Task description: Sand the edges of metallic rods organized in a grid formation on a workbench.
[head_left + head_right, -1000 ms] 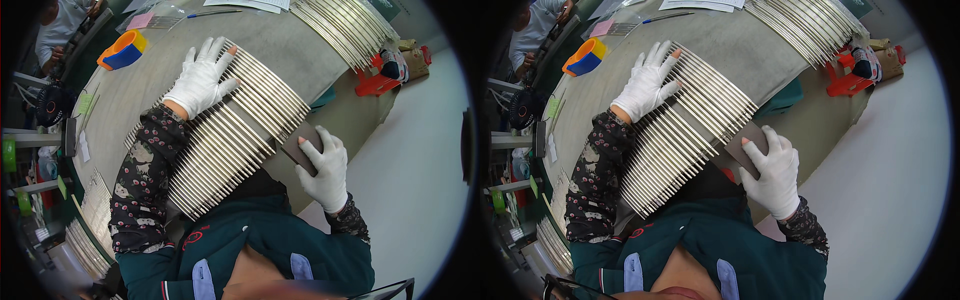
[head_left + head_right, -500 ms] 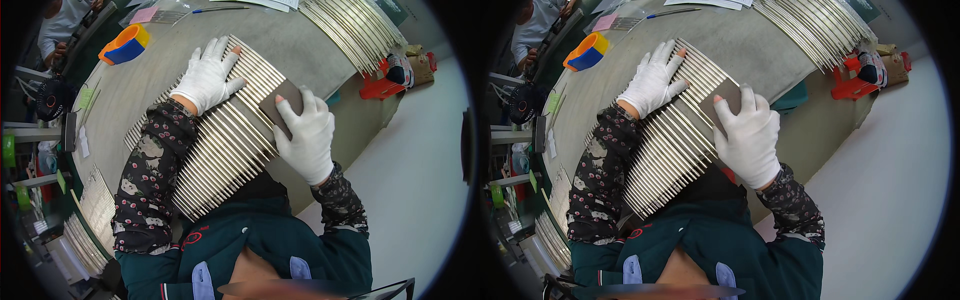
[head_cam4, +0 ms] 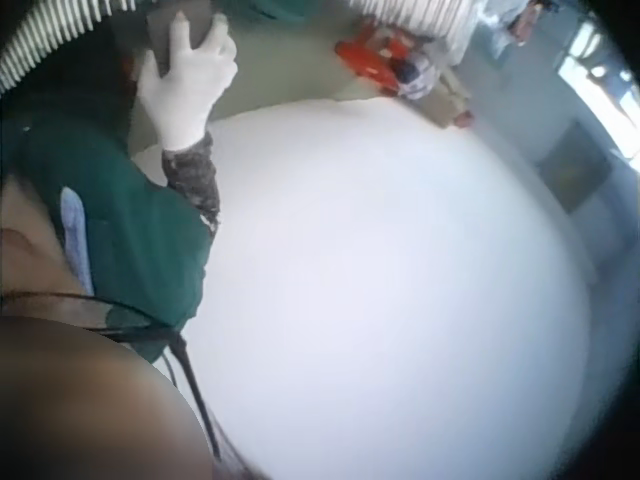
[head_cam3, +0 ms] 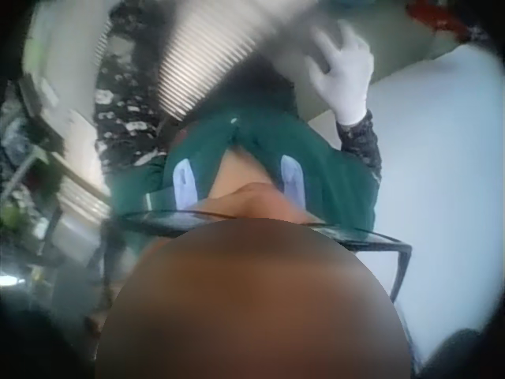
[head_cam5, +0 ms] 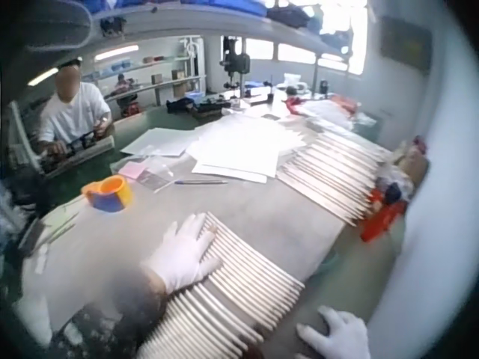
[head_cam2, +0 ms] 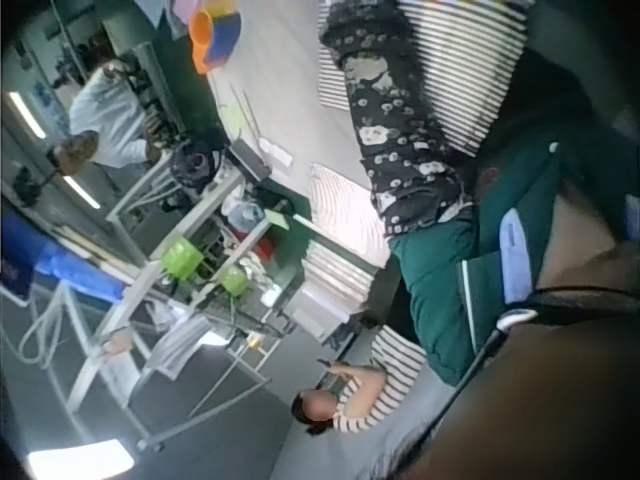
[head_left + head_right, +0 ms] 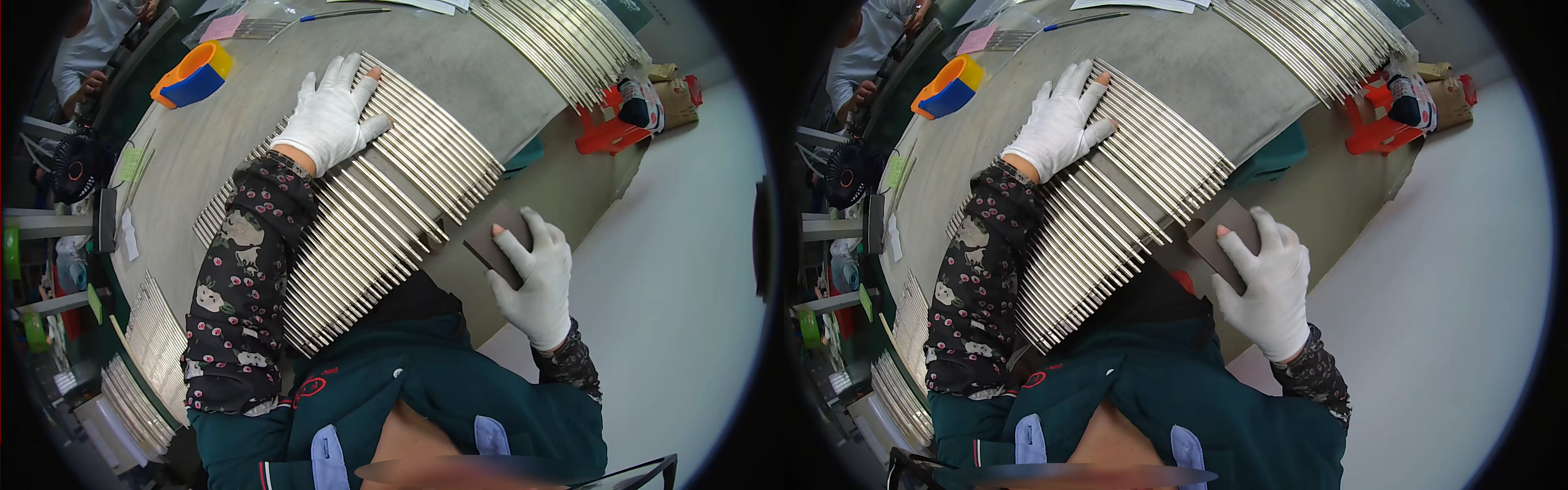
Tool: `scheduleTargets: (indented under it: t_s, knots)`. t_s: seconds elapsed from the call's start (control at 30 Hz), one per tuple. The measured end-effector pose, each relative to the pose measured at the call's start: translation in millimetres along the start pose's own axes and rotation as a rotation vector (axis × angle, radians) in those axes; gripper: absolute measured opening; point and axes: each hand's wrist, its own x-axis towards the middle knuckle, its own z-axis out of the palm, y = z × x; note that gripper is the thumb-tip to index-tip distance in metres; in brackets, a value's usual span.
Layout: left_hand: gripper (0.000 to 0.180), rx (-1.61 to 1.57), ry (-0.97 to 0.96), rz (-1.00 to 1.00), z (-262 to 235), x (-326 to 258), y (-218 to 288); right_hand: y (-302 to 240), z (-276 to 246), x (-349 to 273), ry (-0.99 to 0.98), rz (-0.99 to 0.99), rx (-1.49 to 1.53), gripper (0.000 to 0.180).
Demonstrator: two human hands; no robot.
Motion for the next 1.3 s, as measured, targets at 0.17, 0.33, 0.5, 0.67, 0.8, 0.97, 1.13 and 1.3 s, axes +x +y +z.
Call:
scheduleTargets:
  t_s: [0.17,0.33,0.5,0.67,0.8,0.97,1.13,1.3]
  knots:
    - [0.069,-0.008,0.006,-0.037,1,7,4,0,10,12,0.059,-0.025,0.005,0.049]
    - [0.070,-0.010,0.023,-0.042,4,11,4,11,11,-7,0.013,0.018,0.000,0.051]
    - [0.070,-0.002,0.019,-0.050,3,15,5,19,8,-8,0.060,0.060,-0.022,0.054]
    - [0.068,0.074,0.048,-0.068,-1,12,10,20,6,-3,0.104,0.044,-0.009,0.054]
    - [0.060,-0.121,0.224,0.188,-5,19,45,23,11,-2,0.186,0.027,0.037,0.054]
    - [0.056,-0.041,0.105,0.269,3,18,69,-9,12,20,0.044,-0.272,0.243,0.054]
    - [0.057,-0.087,0.079,0.272,-6,19,70,82,17,50,0.393,0.149,-0.292,0.045]
    - [0.058,-0.088,0.074,0.269,3,19,68,20,15,38,0.219,-0.236,0.115,0.050]
